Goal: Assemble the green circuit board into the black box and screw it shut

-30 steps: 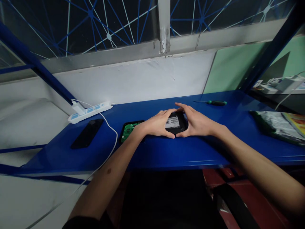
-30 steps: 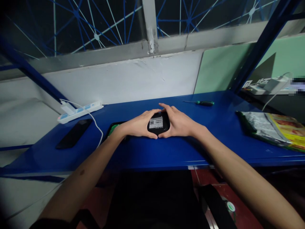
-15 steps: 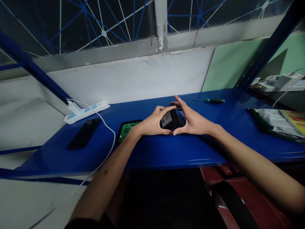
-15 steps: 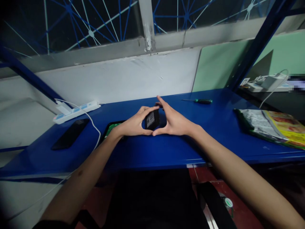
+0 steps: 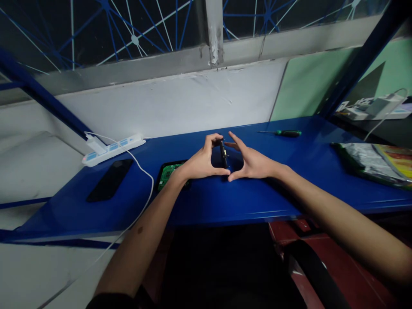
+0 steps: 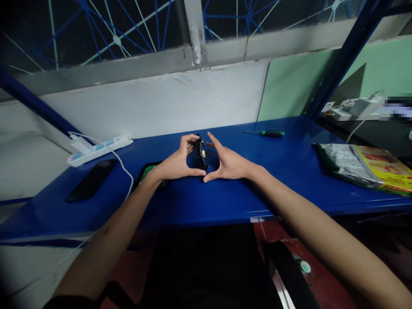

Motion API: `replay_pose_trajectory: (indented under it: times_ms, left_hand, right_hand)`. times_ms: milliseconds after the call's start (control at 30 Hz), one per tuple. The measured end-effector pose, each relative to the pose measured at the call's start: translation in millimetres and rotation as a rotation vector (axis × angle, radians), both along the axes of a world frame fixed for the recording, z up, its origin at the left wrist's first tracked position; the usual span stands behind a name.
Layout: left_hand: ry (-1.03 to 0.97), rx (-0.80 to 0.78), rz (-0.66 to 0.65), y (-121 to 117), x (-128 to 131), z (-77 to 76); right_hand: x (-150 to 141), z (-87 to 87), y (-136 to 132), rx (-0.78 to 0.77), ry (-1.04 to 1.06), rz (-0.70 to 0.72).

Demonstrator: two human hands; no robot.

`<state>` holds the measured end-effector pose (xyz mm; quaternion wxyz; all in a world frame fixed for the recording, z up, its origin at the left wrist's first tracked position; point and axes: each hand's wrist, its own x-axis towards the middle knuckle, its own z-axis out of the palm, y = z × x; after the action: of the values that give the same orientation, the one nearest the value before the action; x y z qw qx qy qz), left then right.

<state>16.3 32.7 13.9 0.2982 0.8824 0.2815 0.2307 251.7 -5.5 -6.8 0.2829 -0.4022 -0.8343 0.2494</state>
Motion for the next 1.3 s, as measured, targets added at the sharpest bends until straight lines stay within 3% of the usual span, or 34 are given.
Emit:
replay_pose_trajectory:
  times_ms: [567,1300]
  left_hand:
    - [-0.028,-0.062,0.034,-1,-4,0.9]
    - [0.024,0.041,0.149,9,-14,-2.6]
  right_hand:
    - [-1,-4.3,7,0.001,-0.033,-0.067]
    - [-1,-3.8,14,0.044,-0.143,-0.216]
